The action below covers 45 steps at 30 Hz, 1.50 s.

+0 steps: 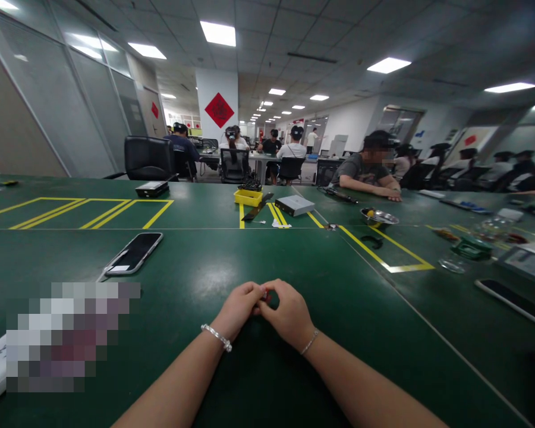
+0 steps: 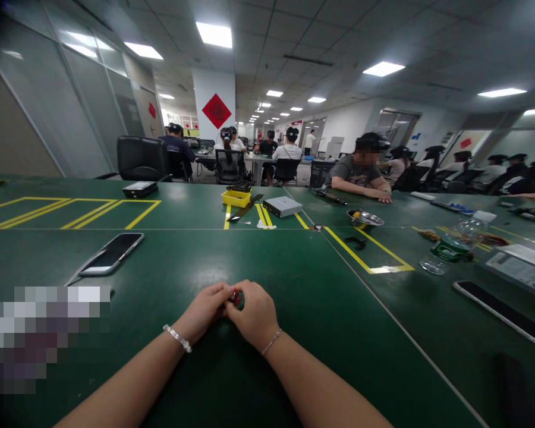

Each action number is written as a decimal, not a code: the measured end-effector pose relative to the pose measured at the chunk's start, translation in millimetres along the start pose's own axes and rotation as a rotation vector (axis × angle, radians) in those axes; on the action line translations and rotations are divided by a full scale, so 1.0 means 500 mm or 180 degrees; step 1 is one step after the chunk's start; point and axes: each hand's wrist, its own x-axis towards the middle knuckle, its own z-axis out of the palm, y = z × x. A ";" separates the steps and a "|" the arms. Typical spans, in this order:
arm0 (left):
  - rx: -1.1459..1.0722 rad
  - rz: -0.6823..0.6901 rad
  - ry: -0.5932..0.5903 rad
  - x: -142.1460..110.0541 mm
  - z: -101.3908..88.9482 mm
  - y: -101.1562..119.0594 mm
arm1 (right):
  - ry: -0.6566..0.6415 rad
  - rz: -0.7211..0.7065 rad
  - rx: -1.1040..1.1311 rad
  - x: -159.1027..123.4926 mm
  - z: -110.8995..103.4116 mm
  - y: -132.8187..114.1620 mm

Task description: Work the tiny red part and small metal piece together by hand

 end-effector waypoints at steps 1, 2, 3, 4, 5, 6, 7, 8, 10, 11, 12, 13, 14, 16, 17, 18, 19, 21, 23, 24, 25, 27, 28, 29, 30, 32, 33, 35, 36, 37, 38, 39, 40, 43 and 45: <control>0.0031 0.0007 -0.0018 0.001 -0.001 -0.001 | -0.0003 0.0056 -0.0012 0.000 0.001 0.000; 0.0051 0.0004 -0.0034 0.002 -0.001 -0.003 | -0.0004 0.0095 -0.0019 -0.001 0.001 0.000; 0.0061 -0.0008 -0.0046 0.003 -0.002 -0.004 | -0.0006 0.0116 -0.0023 -0.001 0.002 -0.001; 0.0063 -0.0022 -0.0055 0.004 -0.002 -0.004 | -0.0007 0.0124 -0.0027 -0.001 0.002 0.000; 0.0063 -0.0034 -0.0061 0.005 -0.003 -0.005 | -0.0007 0.0125 -0.0030 -0.001 0.002 0.000; 0.0061 -0.0042 -0.0067 0.006 -0.002 -0.005 | -0.0004 0.0121 -0.0032 -0.001 0.002 0.000; 0.0053 -0.0043 -0.0078 0.006 -0.002 -0.005 | 0.0000 0.0117 -0.0034 -0.002 0.002 0.001; 0.0044 -0.0038 -0.0089 0.007 -0.002 -0.005 | 0.0004 0.0115 -0.0036 -0.002 0.002 0.002; 0.0019 -0.0034 -0.0106 0.007 0.000 -0.004 | 0.0002 0.0120 -0.0040 -0.002 0.001 0.003; 0.0001 -0.0033 -0.0106 0.007 0.000 -0.004 | 0.0001 0.0123 -0.0041 -0.002 0.001 0.004; -0.0018 -0.0031 -0.0103 0.008 0.001 -0.004 | 0.0002 0.0125 -0.0040 -0.002 0.002 0.005; -0.0022 -0.0032 -0.0096 0.008 0.002 -0.004 | 0.0000 0.0122 -0.0036 -0.002 0.002 0.006; -0.0007 -0.0036 -0.0086 0.008 0.002 -0.004 | 0.0002 0.0121 -0.0031 -0.002 0.003 0.007; 0.0081 -0.0044 -0.0068 0.008 0.003 -0.004 | 0.0007 0.0149 -0.0019 -0.003 0.004 0.008; 0.0142 -0.0045 -0.0064 0.009 0.003 -0.003 | 0.0003 0.0179 -0.0014 -0.003 0.005 0.009; 0.0201 -0.0041 -0.0060 0.009 0.004 -0.003 | -0.0001 0.0212 -0.0010 -0.003 0.006 0.009; 0.0249 -0.0037 -0.0062 0.010 0.004 -0.003 | -0.0003 0.0237 -0.0007 -0.004 0.006 0.009; 0.0313 -0.0022 -0.0078 0.010 0.005 -0.002 | 0.0004 0.0258 -0.0007 -0.006 0.005 0.008; 0.0353 -0.0028 -0.0078 0.009 0.006 -0.001 | -0.0006 0.0249 -0.0006 -0.008 0.002 0.007; 0.0372 -0.0033 -0.0072 0.009 0.007 0.001 | -0.0023 0.0255 0.0000 -0.009 -0.001 0.006; 0.0379 -0.0044 -0.0058 0.008 0.008 0.002 | -0.0056 0.0270 0.0010 -0.011 -0.003 0.006; 0.0424 -0.0051 -0.0055 0.006 0.010 0.004 | -0.0143 0.0330 0.0034 -0.012 -0.009 0.004; 0.0443 -0.0035 -0.0034 0.005 0.011 0.005 | -0.0185 0.0366 0.0048 -0.013 -0.012 0.004; 0.0469 -0.0023 -0.0031 0.004 0.013 0.005 | -0.0223 0.0391 0.0062 -0.013 -0.015 0.003; 0.0487 -0.0012 -0.0019 0.003 0.014 0.006 | -0.0257 0.0406 0.0077 -0.014 -0.017 0.002; 0.0540 0.0016 -0.0012 0.001 0.016 0.007 | -0.0286 0.0423 0.0108 -0.014 -0.019 0.001; 0.0587 0.0032 -0.0005 0.001 0.016 0.007 | -0.0287 0.0432 0.0121 -0.015 -0.020 0.000; 0.0731 0.0075 0.0023 -0.001 0.016 0.007 | -0.0271 0.0468 0.0142 -0.015 -0.019 -0.001; 0.0801 0.0097 0.0037 -0.001 0.016 0.007 | -0.0265 0.0484 0.0154 -0.015 -0.018 -0.002; 0.0859 0.0117 0.0048 -0.001 0.015 0.007 | -0.0258 0.0494 0.0162 -0.015 -0.017 -0.002; 0.0889 0.0134 0.0051 0.000 0.014 0.006 | -0.0255 0.0496 0.0168 -0.015 -0.016 -0.003; 0.0896 0.0141 0.0043 0.000 0.014 0.005 | -0.0248 0.0487 0.0171 -0.015 -0.015 -0.003; 0.0898 0.0146 0.0036 0.001 0.013 0.005 | -0.0241 0.0468 0.0173 -0.015 -0.015 -0.003; 0.0915 0.0126 0.0027 0.003 0.014 0.005 | -0.0222 0.0398 0.0150 -0.014 -0.016 -0.004; 0.0964 0.0124 0.0040 0.003 0.015 0.006 | -0.0240 0.0372 0.0115 -0.014 -0.017 -0.004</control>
